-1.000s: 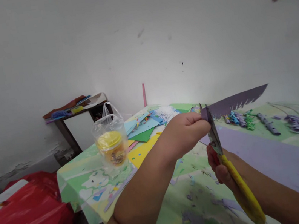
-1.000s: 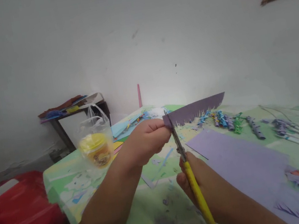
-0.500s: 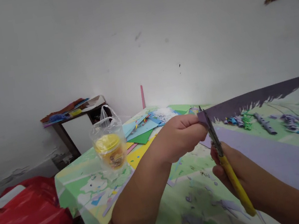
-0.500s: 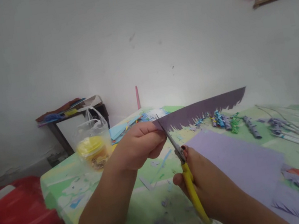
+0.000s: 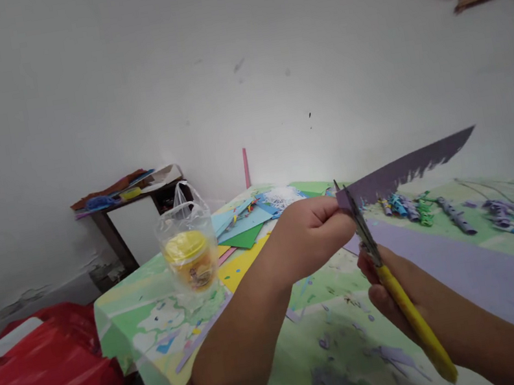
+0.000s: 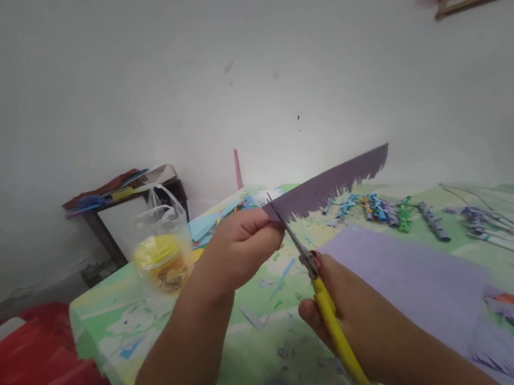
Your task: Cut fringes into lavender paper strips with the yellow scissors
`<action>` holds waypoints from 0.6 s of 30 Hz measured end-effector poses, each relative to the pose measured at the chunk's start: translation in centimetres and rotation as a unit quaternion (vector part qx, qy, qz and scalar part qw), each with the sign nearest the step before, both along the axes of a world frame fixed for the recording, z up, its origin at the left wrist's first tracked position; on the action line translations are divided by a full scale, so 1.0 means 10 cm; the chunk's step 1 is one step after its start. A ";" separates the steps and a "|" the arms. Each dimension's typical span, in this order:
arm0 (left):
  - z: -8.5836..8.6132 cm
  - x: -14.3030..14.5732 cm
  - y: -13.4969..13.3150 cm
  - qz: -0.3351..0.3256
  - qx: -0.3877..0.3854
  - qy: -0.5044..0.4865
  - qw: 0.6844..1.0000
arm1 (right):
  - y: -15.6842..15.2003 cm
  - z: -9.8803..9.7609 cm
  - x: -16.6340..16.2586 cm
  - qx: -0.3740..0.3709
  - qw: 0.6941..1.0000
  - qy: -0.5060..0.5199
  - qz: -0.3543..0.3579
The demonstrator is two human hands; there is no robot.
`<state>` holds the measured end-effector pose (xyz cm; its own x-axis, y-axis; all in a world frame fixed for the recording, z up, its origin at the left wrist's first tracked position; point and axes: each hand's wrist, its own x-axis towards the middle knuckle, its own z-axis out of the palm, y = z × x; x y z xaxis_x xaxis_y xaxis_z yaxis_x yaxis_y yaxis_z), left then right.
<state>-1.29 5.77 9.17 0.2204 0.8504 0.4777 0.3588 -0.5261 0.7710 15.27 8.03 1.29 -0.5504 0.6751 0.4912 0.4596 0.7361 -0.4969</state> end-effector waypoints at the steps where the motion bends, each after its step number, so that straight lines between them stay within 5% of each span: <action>1: 0.00 0.00 0.00 0.016 0.016 0.018 1.000 | 0.01 -0.02 0.00 -0.003 1.000 0.002 0.009; 8: -0.01 -0.01 0.03 0.056 0.039 0.068 0.995 | 0.10 -0.24 0.03 -0.026 0.999 0.030 0.032; 18: -0.01 0.00 0.08 0.036 -0.011 0.052 0.998 | 0.12 -0.27 0.00 -0.017 0.999 0.031 0.000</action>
